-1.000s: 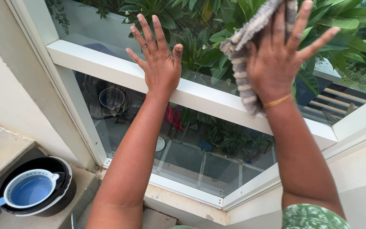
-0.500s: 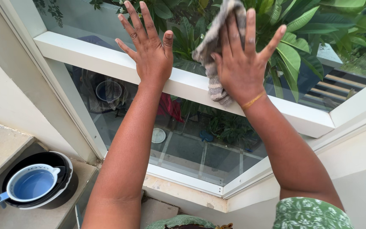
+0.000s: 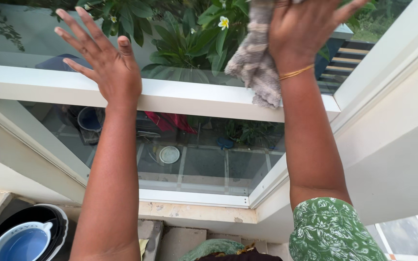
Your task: The person cleans a white-framed glass door using a cloth, wiping the frame and the glass panels repeatedly while moving down to clean the lower sections.
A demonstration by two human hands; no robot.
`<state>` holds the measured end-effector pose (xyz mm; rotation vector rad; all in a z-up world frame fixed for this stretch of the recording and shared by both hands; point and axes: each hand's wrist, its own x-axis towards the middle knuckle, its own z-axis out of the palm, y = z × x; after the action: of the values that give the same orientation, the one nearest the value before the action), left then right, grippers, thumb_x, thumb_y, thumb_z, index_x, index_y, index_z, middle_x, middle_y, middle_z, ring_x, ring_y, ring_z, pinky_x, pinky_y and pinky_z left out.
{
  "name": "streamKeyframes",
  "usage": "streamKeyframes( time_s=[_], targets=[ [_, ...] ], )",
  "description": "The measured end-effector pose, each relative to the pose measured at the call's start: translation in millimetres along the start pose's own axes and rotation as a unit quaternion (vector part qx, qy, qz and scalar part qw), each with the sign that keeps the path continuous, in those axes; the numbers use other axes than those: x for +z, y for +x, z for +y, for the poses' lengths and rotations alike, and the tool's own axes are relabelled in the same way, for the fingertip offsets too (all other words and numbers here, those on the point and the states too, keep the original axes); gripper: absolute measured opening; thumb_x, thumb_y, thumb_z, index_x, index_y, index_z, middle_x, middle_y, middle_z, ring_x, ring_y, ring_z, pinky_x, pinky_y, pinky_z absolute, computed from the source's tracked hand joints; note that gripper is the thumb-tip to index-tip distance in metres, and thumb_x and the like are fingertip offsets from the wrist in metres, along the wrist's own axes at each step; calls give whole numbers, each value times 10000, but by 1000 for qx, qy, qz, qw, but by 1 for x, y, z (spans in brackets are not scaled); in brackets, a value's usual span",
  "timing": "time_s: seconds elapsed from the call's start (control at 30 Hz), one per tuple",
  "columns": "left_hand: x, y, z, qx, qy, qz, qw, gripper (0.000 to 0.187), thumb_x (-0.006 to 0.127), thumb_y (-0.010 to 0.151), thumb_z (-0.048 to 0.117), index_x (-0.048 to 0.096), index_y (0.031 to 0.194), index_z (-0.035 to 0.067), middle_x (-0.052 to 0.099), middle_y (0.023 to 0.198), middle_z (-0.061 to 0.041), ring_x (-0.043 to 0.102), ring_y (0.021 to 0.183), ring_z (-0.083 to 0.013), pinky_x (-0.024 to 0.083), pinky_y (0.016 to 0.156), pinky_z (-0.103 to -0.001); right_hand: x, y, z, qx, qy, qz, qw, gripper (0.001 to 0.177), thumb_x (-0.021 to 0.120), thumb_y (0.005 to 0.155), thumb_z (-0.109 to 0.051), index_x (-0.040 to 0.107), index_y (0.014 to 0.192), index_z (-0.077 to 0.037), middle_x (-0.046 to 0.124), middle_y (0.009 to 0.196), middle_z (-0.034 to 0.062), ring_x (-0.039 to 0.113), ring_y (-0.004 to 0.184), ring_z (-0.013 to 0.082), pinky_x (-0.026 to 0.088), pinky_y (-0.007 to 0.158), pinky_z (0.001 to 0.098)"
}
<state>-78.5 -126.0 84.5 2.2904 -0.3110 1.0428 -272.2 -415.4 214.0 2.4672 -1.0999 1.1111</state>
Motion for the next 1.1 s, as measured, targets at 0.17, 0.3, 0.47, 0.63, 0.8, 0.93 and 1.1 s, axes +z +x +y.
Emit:
streamKeyframes(
  time_s=[0.17,0.3,0.47,0.63,0.8,0.93,1.1],
  targets=[
    [8,1,-8,-4,41,-6,999,777,16,1070,708,11,1687,236,-97,1772,-79,-108,1617,-334,-55,1256,-692,19,-47,44,126,-52,50,989,714,284,1176,-588,162,1659,-78,115,1735,234,49,1609,424,-58,1289,657],
    [8,2,-10,-25,122,-56,991,763,29,1076,656,13,1706,224,-75,1789,-103,-98,1647,-344,-69,1279,-685,23,-123,46,45,43,17,998,790,352,1129,-572,584,1345,152,334,1590,363,104,1481,567,-127,1033,785],
    [10,1,-11,-17,113,-54,992,754,23,1080,637,-1,1701,210,-85,1761,-104,-99,1595,-337,-66,1252,-681,22,-144,41,57,142,-51,987,771,318,1072,-539,736,1031,107,559,1365,326,311,1451,501,-116,1111,801],
    [12,2,-13,7,86,-4,996,742,14,1106,684,-19,1684,220,-116,1764,-89,-127,1581,-326,-67,1216,-686,38,-112,33,-44,74,160,983,805,298,1191,-528,748,1010,114,553,1366,428,311,1417,560,-59,1178,697],
    [10,1,-13,-3,81,-13,997,749,6,1091,648,-12,1693,203,-104,1726,-88,-122,1588,-328,-56,1226,-686,26,-122,44,-99,67,11,993,790,340,1146,-566,753,996,91,579,1320,373,333,1474,535,-38,1218,677],
    [5,2,-9,-6,100,-28,995,767,23,1075,640,-5,1699,194,-89,1733,-90,-121,1583,-334,-56,1224,-678,21,-163,55,-143,83,103,981,757,310,1214,-553,748,1107,55,542,1511,349,317,1502,531,-51,1211,666],
    [-5,4,-3,-30,140,-83,986,742,58,1130,617,10,1718,168,-61,1793,-121,-97,1596,-347,-63,1234,-655,11,-142,44,-12,149,-131,980,764,285,1047,-593,724,1144,25,616,1318,254,345,1498,434,-63,1278,655]
  ],
)
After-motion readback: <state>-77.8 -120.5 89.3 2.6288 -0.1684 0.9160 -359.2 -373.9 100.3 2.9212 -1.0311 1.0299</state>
